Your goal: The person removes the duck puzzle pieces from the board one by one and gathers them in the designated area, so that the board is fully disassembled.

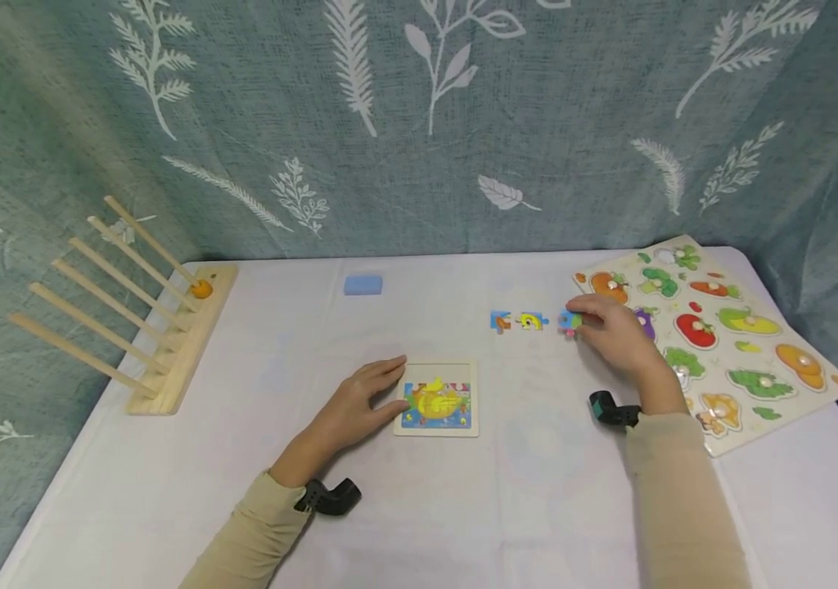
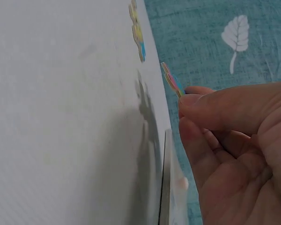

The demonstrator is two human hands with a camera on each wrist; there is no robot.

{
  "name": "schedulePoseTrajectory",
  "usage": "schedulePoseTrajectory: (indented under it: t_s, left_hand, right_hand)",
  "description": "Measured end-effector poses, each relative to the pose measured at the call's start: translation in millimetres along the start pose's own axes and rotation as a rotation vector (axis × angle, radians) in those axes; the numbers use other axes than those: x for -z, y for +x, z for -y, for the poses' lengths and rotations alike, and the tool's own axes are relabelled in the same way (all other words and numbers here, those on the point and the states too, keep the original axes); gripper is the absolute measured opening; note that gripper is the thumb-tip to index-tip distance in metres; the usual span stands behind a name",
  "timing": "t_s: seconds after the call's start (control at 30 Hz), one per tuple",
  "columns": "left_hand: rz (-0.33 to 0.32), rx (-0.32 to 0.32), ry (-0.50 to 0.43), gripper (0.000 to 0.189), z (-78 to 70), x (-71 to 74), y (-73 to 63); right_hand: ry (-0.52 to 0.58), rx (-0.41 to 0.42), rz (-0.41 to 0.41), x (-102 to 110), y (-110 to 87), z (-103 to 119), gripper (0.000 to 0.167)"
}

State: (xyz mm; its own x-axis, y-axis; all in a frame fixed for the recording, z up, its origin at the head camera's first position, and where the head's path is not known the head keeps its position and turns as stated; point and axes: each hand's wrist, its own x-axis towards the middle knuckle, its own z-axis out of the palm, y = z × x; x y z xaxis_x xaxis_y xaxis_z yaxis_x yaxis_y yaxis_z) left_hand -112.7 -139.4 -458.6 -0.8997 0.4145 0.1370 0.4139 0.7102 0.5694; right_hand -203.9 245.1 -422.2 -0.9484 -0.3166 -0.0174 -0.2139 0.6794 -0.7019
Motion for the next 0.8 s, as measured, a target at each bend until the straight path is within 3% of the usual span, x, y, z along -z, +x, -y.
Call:
schedulePoseTrajectory:
  t_s: [0.57, 0.8]
  left_hand:
    - [-0.005, -0.012, -0.012, 0.06, -1.5, 0.3, -2.3]
    - [-0.013, -0.021, -0.006, 0.06, -0.5, 1.1, -1.7]
  right_hand:
    - [-0.039, 0.026, 0.058, -2, 12.6, -3, 0.035]
    - [-0.121, 0.008, 0.083, -4, 18.5, -4, 0.035]
